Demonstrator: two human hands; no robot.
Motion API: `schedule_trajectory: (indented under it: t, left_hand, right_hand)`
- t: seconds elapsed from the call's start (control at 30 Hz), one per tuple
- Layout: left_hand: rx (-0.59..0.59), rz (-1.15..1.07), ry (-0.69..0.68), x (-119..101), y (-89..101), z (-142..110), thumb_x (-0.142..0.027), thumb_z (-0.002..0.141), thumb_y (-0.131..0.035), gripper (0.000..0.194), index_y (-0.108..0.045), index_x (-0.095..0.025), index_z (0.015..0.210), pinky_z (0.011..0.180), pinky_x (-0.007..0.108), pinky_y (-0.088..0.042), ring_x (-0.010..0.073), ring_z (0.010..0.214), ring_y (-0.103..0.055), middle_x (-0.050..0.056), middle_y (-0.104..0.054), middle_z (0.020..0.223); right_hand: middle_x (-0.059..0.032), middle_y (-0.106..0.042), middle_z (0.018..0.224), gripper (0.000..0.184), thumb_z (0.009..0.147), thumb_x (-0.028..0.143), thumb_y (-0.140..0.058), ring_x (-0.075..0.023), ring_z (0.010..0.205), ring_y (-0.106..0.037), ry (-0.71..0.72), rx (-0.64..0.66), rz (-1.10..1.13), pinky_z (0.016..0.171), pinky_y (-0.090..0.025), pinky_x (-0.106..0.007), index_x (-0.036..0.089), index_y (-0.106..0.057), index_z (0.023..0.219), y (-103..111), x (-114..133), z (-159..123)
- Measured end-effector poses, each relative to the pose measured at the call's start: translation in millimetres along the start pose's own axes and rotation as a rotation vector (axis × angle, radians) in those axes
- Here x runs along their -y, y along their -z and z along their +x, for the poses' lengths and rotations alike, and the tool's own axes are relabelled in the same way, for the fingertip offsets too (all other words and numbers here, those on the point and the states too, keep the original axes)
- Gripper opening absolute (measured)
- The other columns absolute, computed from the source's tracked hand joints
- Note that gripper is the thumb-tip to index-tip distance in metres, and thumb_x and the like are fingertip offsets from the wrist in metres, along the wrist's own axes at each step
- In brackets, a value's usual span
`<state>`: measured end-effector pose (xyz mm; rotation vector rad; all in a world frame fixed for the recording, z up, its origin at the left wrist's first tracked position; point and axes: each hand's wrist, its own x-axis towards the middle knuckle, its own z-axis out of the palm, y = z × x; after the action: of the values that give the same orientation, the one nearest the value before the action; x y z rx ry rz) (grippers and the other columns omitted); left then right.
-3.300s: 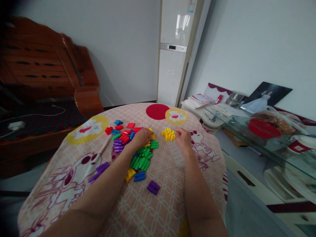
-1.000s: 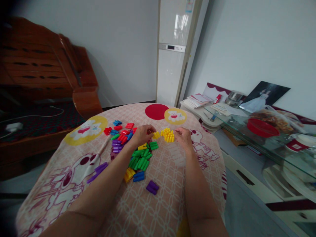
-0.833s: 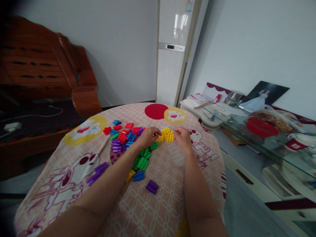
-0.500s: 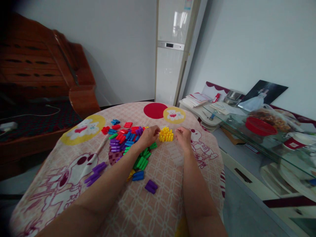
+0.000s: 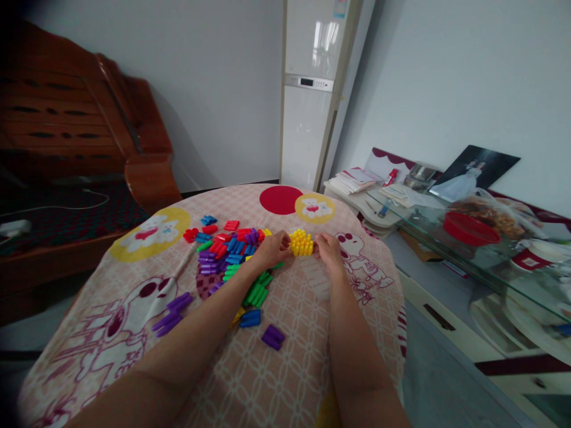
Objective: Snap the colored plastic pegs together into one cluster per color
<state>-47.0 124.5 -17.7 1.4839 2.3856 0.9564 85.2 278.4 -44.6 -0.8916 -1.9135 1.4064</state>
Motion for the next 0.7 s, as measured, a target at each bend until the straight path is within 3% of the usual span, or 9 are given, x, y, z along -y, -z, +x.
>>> schedule_trajectory:
  t: [0.17, 0.23, 0.33, 0.4, 0.57, 0.7]
  left_hand:
    - [-0.164, 0.237, -0.032, 30, 20.0, 10, -0.011, 0.083, -0.055, 0.033, -0.061, -0.013, 0.115, 0.099, 0.036, -0.046, 0.0229, 0.115, -0.060, 0.014, -0.064, 0.122]
    - [-0.146, 0.352, -0.018, 44, 21.6, 12, -0.016, 0.088, -0.051, 0.036, -0.061, -0.016, 0.123, 0.108, 0.045, -0.039, 0.0269, 0.125, -0.053, 0.015, -0.059, 0.133]
    - [-0.036, 0.451, -0.016, 58, 18.7, 12, -0.021, 0.093, -0.045, 0.033, -0.066, -0.020, 0.119, 0.110, 0.054, -0.032, 0.0292, 0.124, -0.054, 0.013, -0.064, 0.128]
    - [-0.004, 0.475, -0.010, 59, 17.7, 11, -0.019, 0.091, -0.046, 0.034, -0.068, -0.020, 0.117, 0.109, 0.052, -0.034, 0.0286, 0.118, -0.057, 0.012, -0.067, 0.121]
    - [-0.075, 0.492, 0.006, 50, 24.5, 7, -0.015, 0.082, -0.056, 0.036, -0.069, -0.019, 0.116, 0.103, 0.043, -0.041, 0.0274, 0.111, -0.060, 0.012, -0.065, 0.116]
    - [-0.095, 0.431, 0.005, 38, 28.1, 6, -0.013, 0.082, -0.055, 0.032, -0.068, -0.019, 0.111, 0.086, 0.030, -0.049, 0.0216, 0.102, -0.063, 0.010, -0.065, 0.109]
  right_hand:
    - [-0.0047, -0.071, 0.081, 0.029, 0.083, 0.036, -0.055, -0.0171, 0.064, -0.068, 0.005, -0.011, 0.022, 0.046, -0.051, -0.022, 0.015, -0.068, 0.097, 0, -1, -2]
    - [-0.0046, -0.071, 0.080, 0.029, 0.083, 0.036, -0.055, -0.0174, 0.064, -0.068, 0.014, -0.015, 0.025, 0.046, -0.051, -0.022, 0.014, -0.068, 0.096, 0, -1, -2]
    - [-0.0044, -0.071, 0.078, 0.029, 0.082, 0.036, -0.055, -0.0170, 0.064, -0.068, 0.026, -0.017, 0.031, 0.045, -0.051, -0.021, 0.014, -0.069, 0.096, 0, -2, -2]
    - [-0.0046, -0.071, 0.078, 0.030, 0.082, 0.036, -0.055, -0.0168, 0.063, -0.068, 0.030, -0.016, 0.039, 0.046, -0.051, -0.021, 0.013, -0.069, 0.097, 0, -2, -2]
    - [-0.0055, -0.072, 0.082, 0.032, 0.081, 0.035, -0.057, -0.0180, 0.065, -0.069, 0.005, -0.023, 0.042, 0.046, -0.052, -0.022, 0.013, -0.068, 0.101, 0, -3, -2]
    - [-0.0057, -0.073, 0.084, 0.033, 0.080, 0.033, -0.057, -0.0188, 0.068, -0.070, -0.008, -0.032, 0.032, 0.047, -0.052, -0.023, 0.013, -0.069, 0.103, -1, -3, -2]
